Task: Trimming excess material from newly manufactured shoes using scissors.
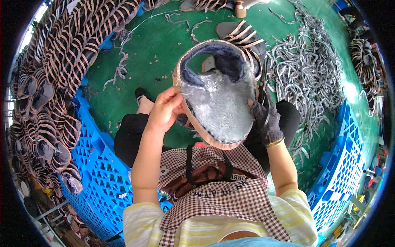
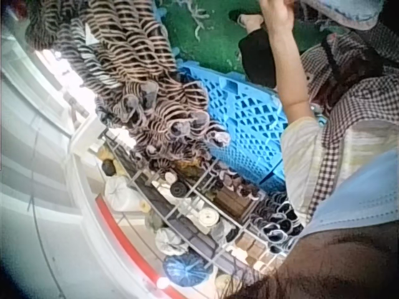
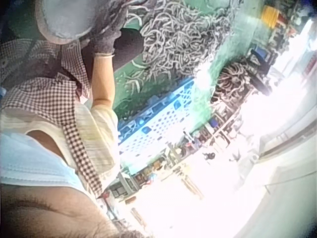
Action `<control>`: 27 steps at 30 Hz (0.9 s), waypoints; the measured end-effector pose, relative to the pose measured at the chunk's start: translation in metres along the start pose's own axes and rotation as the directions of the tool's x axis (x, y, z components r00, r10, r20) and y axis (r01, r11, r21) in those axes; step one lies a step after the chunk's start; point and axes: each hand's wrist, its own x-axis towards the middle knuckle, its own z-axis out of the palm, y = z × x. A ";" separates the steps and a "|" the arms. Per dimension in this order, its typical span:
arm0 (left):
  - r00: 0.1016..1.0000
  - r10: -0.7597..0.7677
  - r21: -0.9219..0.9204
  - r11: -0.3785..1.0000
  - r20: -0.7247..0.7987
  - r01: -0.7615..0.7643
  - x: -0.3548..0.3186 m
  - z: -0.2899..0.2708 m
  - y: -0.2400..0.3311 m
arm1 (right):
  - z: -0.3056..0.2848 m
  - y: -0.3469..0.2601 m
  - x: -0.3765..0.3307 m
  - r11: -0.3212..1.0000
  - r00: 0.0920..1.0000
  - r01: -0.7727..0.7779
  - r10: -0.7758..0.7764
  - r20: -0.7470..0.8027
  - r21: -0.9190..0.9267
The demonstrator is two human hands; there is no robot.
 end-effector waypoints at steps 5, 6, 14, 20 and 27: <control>0.985 0.099 -0.067 0.994 0.138 -0.090 -0.008 0.010 -0.008 | -0.007 -0.032 0.013 0.940 0.993 0.114 -0.114 0.019 -0.321; 0.985 0.157 -0.030 0.987 0.066 -0.155 -0.010 0.015 -0.014 | -0.007 -0.056 0.014 0.940 0.979 0.196 -0.174 0.103 -0.279; 0.957 0.284 0.398 0.872 0.062 -0.285 -0.032 0.020 -0.025 | 0.020 -0.087 0.005 0.695 0.764 0.640 -0.528 0.371 -0.327; 0.968 0.222 0.271 0.931 0.114 -0.246 -0.037 0.007 -0.026 | 0.004 -0.103 0.004 0.916 0.739 0.273 -0.004 0.674 -0.293; 0.988 0.076 0.047 0.995 0.135 -0.083 -0.039 0.017 -0.018 | -0.003 -0.090 0.029 0.752 0.766 0.594 -0.421 0.486 -0.286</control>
